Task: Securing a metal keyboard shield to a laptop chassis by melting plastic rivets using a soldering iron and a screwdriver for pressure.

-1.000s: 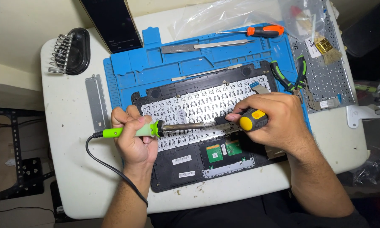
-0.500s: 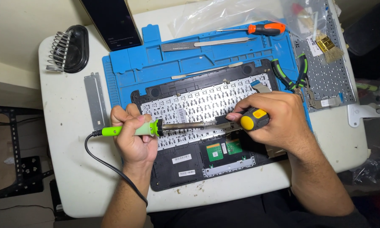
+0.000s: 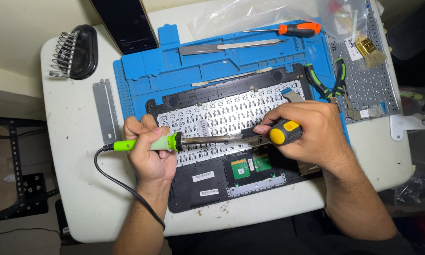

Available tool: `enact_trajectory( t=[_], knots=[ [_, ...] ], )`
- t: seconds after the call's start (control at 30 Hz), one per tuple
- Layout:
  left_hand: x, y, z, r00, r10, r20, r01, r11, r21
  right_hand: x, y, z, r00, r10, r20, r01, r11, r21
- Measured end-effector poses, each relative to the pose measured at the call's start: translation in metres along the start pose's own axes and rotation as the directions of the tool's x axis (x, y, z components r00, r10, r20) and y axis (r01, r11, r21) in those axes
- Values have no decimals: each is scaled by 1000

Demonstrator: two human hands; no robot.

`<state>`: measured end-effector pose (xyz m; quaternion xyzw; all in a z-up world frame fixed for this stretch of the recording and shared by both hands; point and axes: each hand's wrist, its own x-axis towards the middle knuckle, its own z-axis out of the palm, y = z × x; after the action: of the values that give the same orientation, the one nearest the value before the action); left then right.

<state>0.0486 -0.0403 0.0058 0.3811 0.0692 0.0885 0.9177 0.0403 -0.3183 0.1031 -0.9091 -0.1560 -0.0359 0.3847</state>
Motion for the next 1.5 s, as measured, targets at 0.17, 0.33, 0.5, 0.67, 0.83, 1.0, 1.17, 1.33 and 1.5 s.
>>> enact_trajectory(
  t=[0.17, 0.33, 0.5, 0.67, 0.83, 1.0, 1.17, 1.33, 1.5],
  knots=[
    [0, 1, 0, 1000, -6, -1, 6, 1000, 7, -1, 1, 0, 1000, -2, 3, 2, 1000, -4],
    [0, 1, 0, 1000, -3, 5, 3, 1000, -6, 0, 0, 0, 1000, -3, 2, 4, 1000, -11],
    [-1, 2, 2, 1000, -5, 8, 5, 1000, -13, -1, -1, 0, 1000, 0, 7, 0, 1000, -11],
    [-1, 2, 3, 1000, -8, 9, 8, 1000, -5, -1, -1, -2, 1000, 2, 16, -1, 1000, -12],
    [-1, 3, 6, 1000, -3, 11, 3, 1000, -1, -1, -1, -1, 1000, 4, 18, -4, 1000, -6],
    [-1, 2, 4, 1000, -5, 14, 5, 1000, 0, -1, 0, -1, 1000, 4, 19, -4, 1000, -7],
    [-1, 3, 4, 1000, -14, 16, 14, 1000, -10, -1, -2, -1, 1000, 3, 21, -3, 1000, -9],
    [-1, 2, 3, 1000, -10, 17, 10, 1000, -6, -1, 0, -1, 1000, 0, 21, 0, 1000, -9],
    [-1, 2, 2, 1000, -12, 23, 13, 1000, -17, -2, 0, 0, 1000, 1, 19, -1, 1000, -10]
  ],
)
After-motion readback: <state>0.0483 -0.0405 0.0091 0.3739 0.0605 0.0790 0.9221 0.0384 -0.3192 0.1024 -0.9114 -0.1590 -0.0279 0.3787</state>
